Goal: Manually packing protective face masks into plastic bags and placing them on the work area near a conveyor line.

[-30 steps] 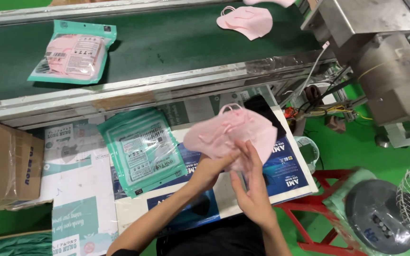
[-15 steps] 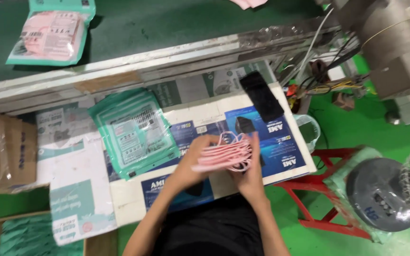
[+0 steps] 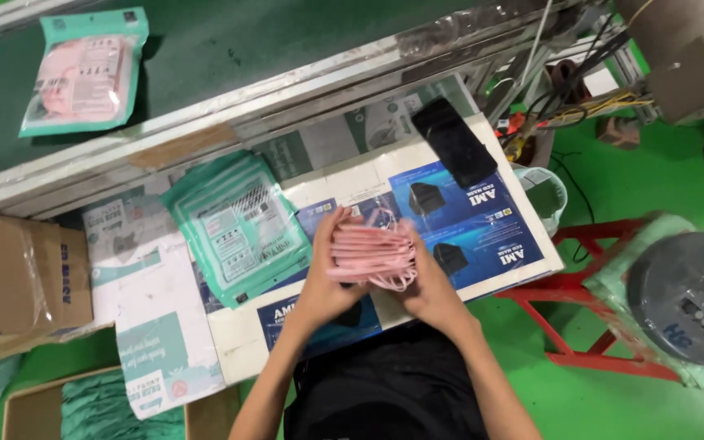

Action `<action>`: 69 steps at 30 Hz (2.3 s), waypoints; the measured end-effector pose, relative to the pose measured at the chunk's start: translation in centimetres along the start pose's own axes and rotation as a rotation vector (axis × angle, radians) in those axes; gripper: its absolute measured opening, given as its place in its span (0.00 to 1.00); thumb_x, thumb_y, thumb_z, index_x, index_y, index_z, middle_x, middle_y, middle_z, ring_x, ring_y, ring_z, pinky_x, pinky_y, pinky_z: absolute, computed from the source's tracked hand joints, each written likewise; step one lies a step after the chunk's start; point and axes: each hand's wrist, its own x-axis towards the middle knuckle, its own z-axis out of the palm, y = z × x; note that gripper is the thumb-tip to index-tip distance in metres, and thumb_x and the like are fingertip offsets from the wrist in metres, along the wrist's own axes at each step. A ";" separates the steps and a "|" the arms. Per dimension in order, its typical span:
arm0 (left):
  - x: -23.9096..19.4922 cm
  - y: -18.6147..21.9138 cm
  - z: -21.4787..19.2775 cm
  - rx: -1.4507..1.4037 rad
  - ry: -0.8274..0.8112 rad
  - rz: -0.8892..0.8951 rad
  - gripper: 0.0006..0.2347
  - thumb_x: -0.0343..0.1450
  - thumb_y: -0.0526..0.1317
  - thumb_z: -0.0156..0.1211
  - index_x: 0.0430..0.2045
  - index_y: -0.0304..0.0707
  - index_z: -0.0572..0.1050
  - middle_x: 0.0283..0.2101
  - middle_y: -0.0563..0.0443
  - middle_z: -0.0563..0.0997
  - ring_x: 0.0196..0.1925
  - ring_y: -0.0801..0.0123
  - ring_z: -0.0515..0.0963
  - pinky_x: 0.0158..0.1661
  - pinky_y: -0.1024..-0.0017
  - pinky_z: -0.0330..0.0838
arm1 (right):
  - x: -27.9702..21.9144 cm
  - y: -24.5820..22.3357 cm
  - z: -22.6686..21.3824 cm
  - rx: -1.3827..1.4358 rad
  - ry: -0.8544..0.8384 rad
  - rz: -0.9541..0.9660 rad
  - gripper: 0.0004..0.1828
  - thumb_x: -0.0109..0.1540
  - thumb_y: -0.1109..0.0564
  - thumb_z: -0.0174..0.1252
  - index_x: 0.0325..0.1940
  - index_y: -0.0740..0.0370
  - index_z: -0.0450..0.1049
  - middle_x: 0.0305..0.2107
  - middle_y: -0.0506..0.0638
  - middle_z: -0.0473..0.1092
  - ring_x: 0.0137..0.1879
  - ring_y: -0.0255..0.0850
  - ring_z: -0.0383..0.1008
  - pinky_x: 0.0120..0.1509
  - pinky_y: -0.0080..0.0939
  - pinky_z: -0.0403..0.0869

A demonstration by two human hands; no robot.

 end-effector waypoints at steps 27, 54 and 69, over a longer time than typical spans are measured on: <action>-8.1 3.3 1.5 -0.141 0.128 -0.305 0.24 0.72 0.34 0.59 0.62 0.27 0.59 0.56 0.35 0.73 0.58 0.50 0.75 0.57 0.63 0.69 | -4.4 3.7 6.1 1.160 0.358 0.259 0.28 0.64 0.69 0.61 0.68 0.69 0.65 0.57 0.53 0.69 0.60 0.41 0.73 0.65 0.42 0.73; -5.1 8.2 -11.0 0.856 -0.037 0.248 0.16 0.62 0.27 0.63 0.43 0.31 0.73 0.40 0.43 0.74 0.42 0.51 0.78 0.41 0.60 0.74 | -3.8 -12.7 -4.2 -0.149 -0.354 -0.658 0.27 0.51 0.62 0.64 0.56 0.61 0.78 0.64 0.59 0.66 0.63 0.54 0.74 0.62 0.46 0.75; 0.4 10.2 -9.8 0.695 -0.517 -0.087 0.16 0.64 0.28 0.61 0.47 0.36 0.77 0.40 0.41 0.75 0.30 0.49 0.80 0.31 0.57 0.75 | -4.0 -9.4 -2.7 -0.591 -0.224 -0.972 0.24 0.52 0.60 0.57 0.52 0.69 0.74 0.50 0.57 0.72 0.56 0.53 0.75 0.63 0.52 0.72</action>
